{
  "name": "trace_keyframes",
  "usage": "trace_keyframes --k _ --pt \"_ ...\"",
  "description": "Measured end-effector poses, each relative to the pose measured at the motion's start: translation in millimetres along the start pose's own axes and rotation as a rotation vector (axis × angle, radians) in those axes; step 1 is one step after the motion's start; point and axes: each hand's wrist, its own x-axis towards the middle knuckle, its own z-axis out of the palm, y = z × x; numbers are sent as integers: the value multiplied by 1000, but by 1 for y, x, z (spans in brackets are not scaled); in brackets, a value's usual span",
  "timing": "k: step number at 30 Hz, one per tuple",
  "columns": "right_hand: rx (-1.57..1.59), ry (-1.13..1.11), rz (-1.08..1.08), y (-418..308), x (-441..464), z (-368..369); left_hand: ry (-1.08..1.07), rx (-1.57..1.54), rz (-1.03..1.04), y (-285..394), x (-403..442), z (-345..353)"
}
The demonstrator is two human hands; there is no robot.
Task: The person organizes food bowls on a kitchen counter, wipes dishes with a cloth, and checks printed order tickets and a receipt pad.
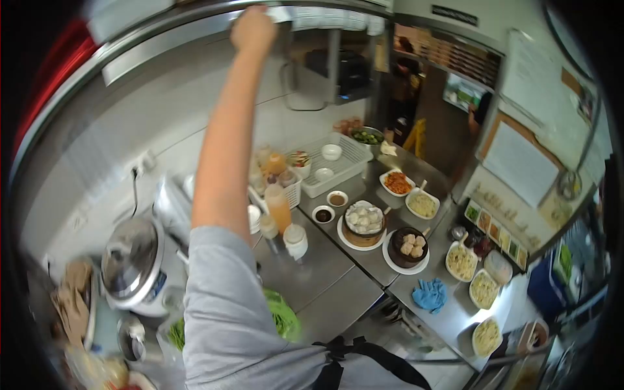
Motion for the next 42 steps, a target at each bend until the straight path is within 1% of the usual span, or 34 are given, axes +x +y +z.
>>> trace_keyframes --k 1,2,4,5,6,7,8,9,10,11,12,13,15,17,18,20,21,22,23,25,26,27,28,29,31,32,33,34,35,36,38,39,40,42 --pt "-351 10 57 -14 -5 -16 -26 -38 -48 -2 1 5" --pt "-709 222 42 -54 -23 4 -10 -87 -116 -4 -3 10" --pt "-793 136 -113 -125 -52 58 118 -13 -65 -8 -13 15" --pt "-743 51 -102 -129 -46 63 146 7 -58 -6 -25 10" --pt "-615 9 -102 -137 -51 80 94 40 -62 -17 -26 13" --pt "-781 -51 -75 -132 -36 75 170 78 -54 -17 -36 12" --pt "-715 -210 -124 -135 -29 70 221 111 14 -19 -47 6" --pt "-762 -265 -22 -129 -16 65 162 -46 76 -34 -49 7" --pt "-678 -128 -17 -201 -66 114 38 -559 -123 -16 -74 0" --pt "-876 -115 -112 -211 -64 111 -19 -671 -146 -17 -92 0" --pt "-870 -65 -156 -242 -78 125 -81 -728 -179 -2 -118 -8" --pt "-915 38 -371 -264 -82 133 -130 -778 -212 19 -145 -20" --pt "-828 178 -460 -315 -82 149 -185 -766 -231 72 -199 -39" --pt "-946 364 -668 -359 -77 164 -299 -856 -270 109 -251 -46" --pt "-1057 462 -808 -375 -71 170 -383 -912 -282 127 -279 -46" --pt "-1203 446 -1029 -392 -50 174 -537 -1069 -385 174 -341 -46" --pt "-1328 359 -1038 -382 -37 167 -703 -1045 -373 201 -373 -50" --pt "-1452 270 -1047 -369 -20 157 -901 -1195 -358 225 -405 -49" --pt "-1490 196 -979 -362 -10 149 -1136 -1232 -470 250 -435 -53" --pt "-1550 59 -837 -355 3 133 -1471 -1215 -545 283 -500 -53" --pt "-1478 0 -891 -355 2 124 -1658 -1149 -496 299 -520 -60" --pt "-1277 13 -766 -360 -8 116 -1830 -1167 -489 305 -540 -65" --pt "-1075 25 -644 -375 -27 111 -1901 -1294 -480 314 -562 -69" --pt "-874 33 -525 -393 -44 104 -2035 -1242 -440 323 -570 -71" --pt "-740 242 -648 -421 -68 69 -2294 -1119 -366 340 -585 -76" --pt "-655 361 -729 -435 -80 46 -2299 -1108 -294 352 -596 -76" --pt "-559 436 -649 -457 -97 19 -2301 -1100 -224 366 -609 -74" --pt "-508 608 -591 -478 -110 -7 -2298 -1091 -154 381 -623 -72" --pt "-452 614 -605 -515 -140 -16 -2291 -1076 -167 398 -642 -67" --pt "-471 848 -805 -523 -136 -42 -2278 -1060 -180 414 -665 -64" --pt "-353 751 -977 -538 -132 -97 -2251 -1031 -195 435 -723 -57" --pt "-469 793 -1043 -550 -137 -101 -2282 -1024 -180 448 -747 -53" --pt "-587 832 -1057 -553 -133 -113 -2304 -1013 -169 460 -761 -51" --pt "-802 859 -921 -540 -110 -145 -2248 -993 -239 470 -777 -50"
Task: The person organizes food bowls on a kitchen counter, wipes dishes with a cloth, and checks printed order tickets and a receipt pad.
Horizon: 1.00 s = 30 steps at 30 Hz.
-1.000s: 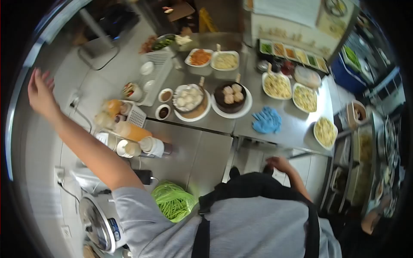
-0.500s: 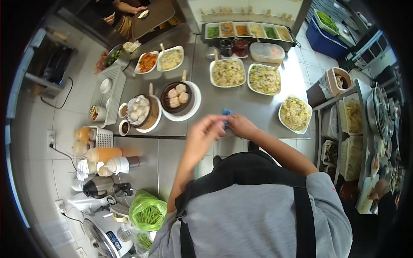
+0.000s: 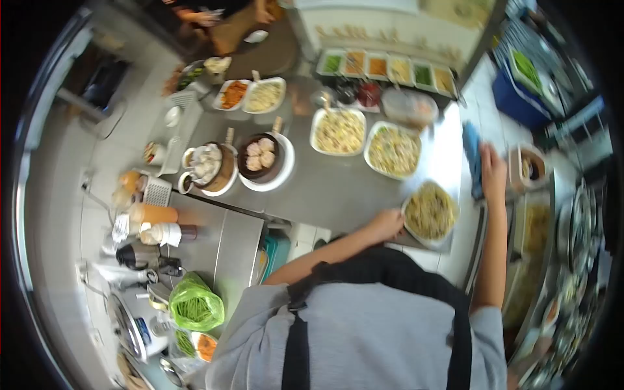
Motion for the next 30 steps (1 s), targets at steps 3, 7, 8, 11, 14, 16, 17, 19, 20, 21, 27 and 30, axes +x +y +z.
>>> trace_keyframes --k 3,7,8,11,14,16,17,19,20,21,27,30 --pt "-198 -380 -98 46 -1 11 -6 43 -58 9 7 -5" --pt "-52 -406 -209 92 -27 48 76 304 8 42 15 -38" --pt "9 -528 -101 83 -29 53 97 363 35 47 22 -46" --pt "101 -890 169 63 -38 72 291 661 291 46 53 -48" --pt "478 -1143 287 30 -38 82 255 633 359 61 62 -47" --pt "460 -1167 404 39 -40 89 242 665 335 62 65 -46" --pt "450 -1175 464 38 -41 89 233 682 325 62 67 -45" --pt "501 -1147 447 38 -47 78 286 583 431 60 67 -44" --pt "527 -1139 438 35 -50 71 315 532 479 57 65 -44" --pt "533 -1128 513 40 -54 67 327 545 470 61 56 -43" --pt "430 -989 475 72 -80 21 403 551 473 38 43 -35" --pt "607 -901 664 95 -111 12 389 487 383 24 27 -36"
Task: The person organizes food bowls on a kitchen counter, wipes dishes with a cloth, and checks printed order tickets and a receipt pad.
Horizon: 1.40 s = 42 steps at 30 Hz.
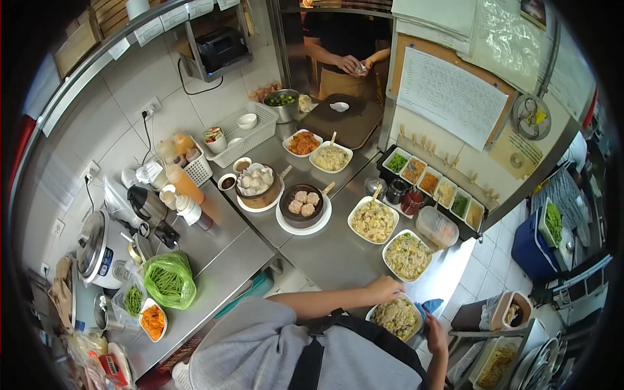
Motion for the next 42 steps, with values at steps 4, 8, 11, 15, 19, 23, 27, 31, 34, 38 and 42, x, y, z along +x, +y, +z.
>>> trace_keyframes --k 4,8,11,15,19,23,27,31,34,38,42 --pt "30 93 47 15 -30 26 89 -69 -105 -4 -30 -9" --pt "20 117 -103 39 -25 48 -69 -264 -472 11 -64 -43" --pt "350 -19 -46 72 -7 55 -173 -528 -671 -5 -89 -38" --pt "376 -159 44 71 6 78 -108 -878 -684 -35 -130 -1" --pt "487 -239 -48 44 3 116 -258 -887 -664 -95 -152 47" --pt "-267 -233 -284 -8 -26 141 -369 -817 -446 -95 -154 63" --pt "301 -317 139 32 -7 134 -376 -857 -702 -22 -138 10" --pt "49 -399 66 13 -6 118 -257 -1085 -589 -20 -128 34" --pt "-189 -292 73 -34 -14 83 -485 -818 -672 -11 -125 6" --pt "-360 127 -78 -75 -32 59 -417 -620 -779 -50 -153 -53" --pt "-1063 428 -424 -43 -19 76 4 -679 -652 -63 -144 -75"
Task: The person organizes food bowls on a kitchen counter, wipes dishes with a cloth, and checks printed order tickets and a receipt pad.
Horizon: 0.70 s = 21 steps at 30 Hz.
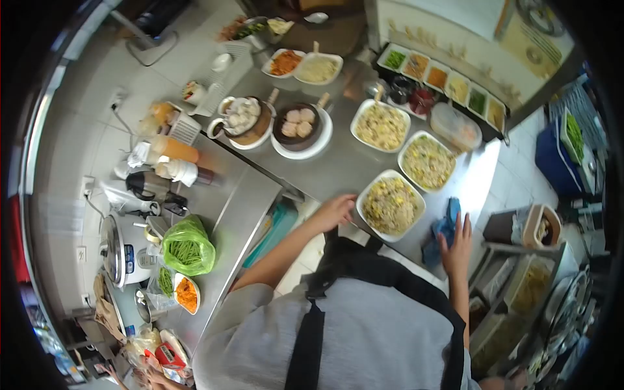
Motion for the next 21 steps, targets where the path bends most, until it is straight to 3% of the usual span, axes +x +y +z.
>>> trace_keyframes --k 1,3,5,6,9,11,13,15,17,21 --pt "-108 61 -70 11 -5 29 -20 -133 96 -5 12 8" --pt "-29 159 -117 22 -13 56 -26 81 218 -7 24 19" --pt "-109 158 -96 22 -16 68 6 84 163 6 23 26" --pt "-79 214 -218 25 -21 72 -23 4 105 7 21 26" --pt "253 165 -293 39 -30 99 -55 -110 18 -4 25 38" --pt "611 77 50 56 -26 137 43 -223 11 -6 19 49" --pt "1049 -194 455 30 -11 125 142 -339 -37 5 3 66" --pt "1518 -470 583 -18 1 105 157 -355 -31 -6 1 75" --pt "1785 -657 579 -37 15 102 216 -290 -54 10 -22 74" --pt "1870 -803 382 -62 36 105 170 -115 -54 20 -46 58"
